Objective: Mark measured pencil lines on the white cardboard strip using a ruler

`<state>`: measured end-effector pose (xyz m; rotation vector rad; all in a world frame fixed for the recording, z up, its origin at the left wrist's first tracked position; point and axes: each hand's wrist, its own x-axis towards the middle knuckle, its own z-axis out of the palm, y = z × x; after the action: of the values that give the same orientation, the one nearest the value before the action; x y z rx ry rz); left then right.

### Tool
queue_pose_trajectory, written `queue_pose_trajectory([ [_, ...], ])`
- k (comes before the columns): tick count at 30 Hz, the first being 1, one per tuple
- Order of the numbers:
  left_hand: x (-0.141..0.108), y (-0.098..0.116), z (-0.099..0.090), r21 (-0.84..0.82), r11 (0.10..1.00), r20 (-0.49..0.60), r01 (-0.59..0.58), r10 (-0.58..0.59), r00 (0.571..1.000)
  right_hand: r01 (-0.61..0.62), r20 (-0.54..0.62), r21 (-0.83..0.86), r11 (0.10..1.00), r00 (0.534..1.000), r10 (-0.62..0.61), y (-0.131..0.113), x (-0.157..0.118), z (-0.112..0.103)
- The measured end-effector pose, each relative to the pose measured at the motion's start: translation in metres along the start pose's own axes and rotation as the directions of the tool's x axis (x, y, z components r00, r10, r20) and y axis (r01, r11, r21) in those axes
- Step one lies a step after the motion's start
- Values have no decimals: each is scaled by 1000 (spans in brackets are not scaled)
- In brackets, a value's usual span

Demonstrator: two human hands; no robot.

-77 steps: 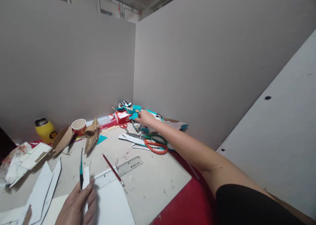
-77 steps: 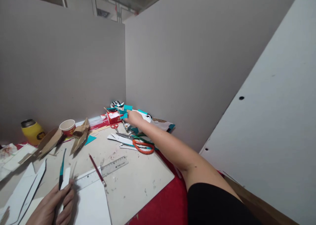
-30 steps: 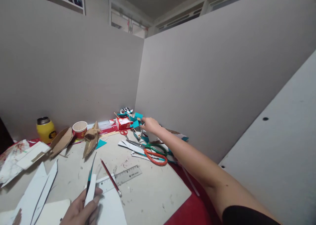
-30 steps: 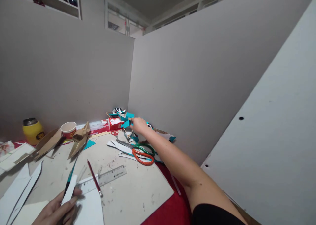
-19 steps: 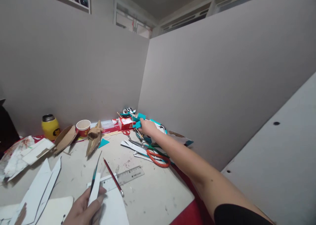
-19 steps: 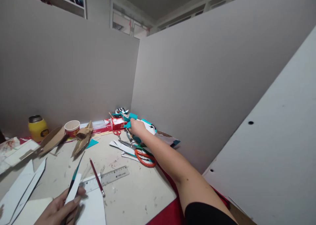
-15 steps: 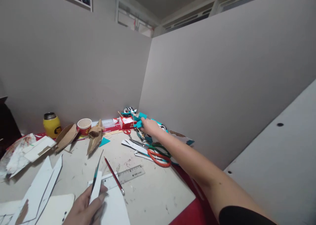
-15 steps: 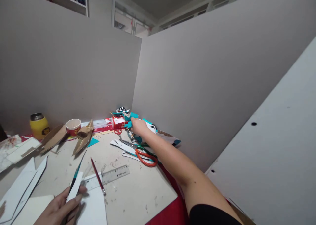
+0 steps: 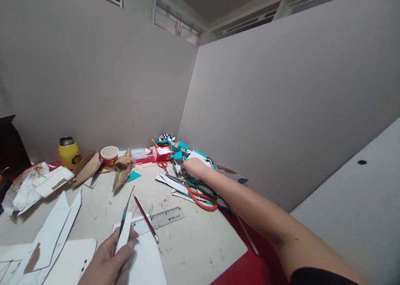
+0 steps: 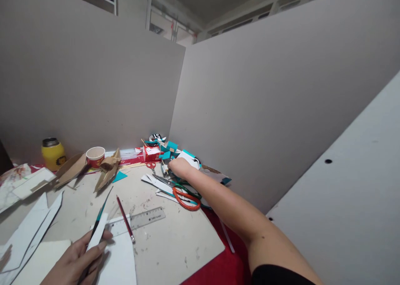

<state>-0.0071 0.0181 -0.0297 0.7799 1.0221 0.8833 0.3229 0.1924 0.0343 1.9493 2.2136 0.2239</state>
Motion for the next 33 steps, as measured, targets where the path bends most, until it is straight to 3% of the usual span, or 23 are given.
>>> queue_pose_trajectory([
  [7,9,-11,-9,122,992,98,-36,24,995,168,47,-66,984,985,-165,-18,-5,-17],
  [13,10,-11,-11,124,992,130,-37,21,991,290,18,-93,952,957,-290,-47,-8,-39],
  [18,9,-11,-9,122,992,146,-43,25,989,364,-5,-122,924,930,-367,-77,4,-55],
  [26,5,-7,-4,117,993,129,-15,-1,992,424,0,-194,885,902,-432,-119,20,-74],
  [33,5,-8,-3,127,992,122,-23,8,992,388,33,-258,885,919,-393,-114,48,-68],
])
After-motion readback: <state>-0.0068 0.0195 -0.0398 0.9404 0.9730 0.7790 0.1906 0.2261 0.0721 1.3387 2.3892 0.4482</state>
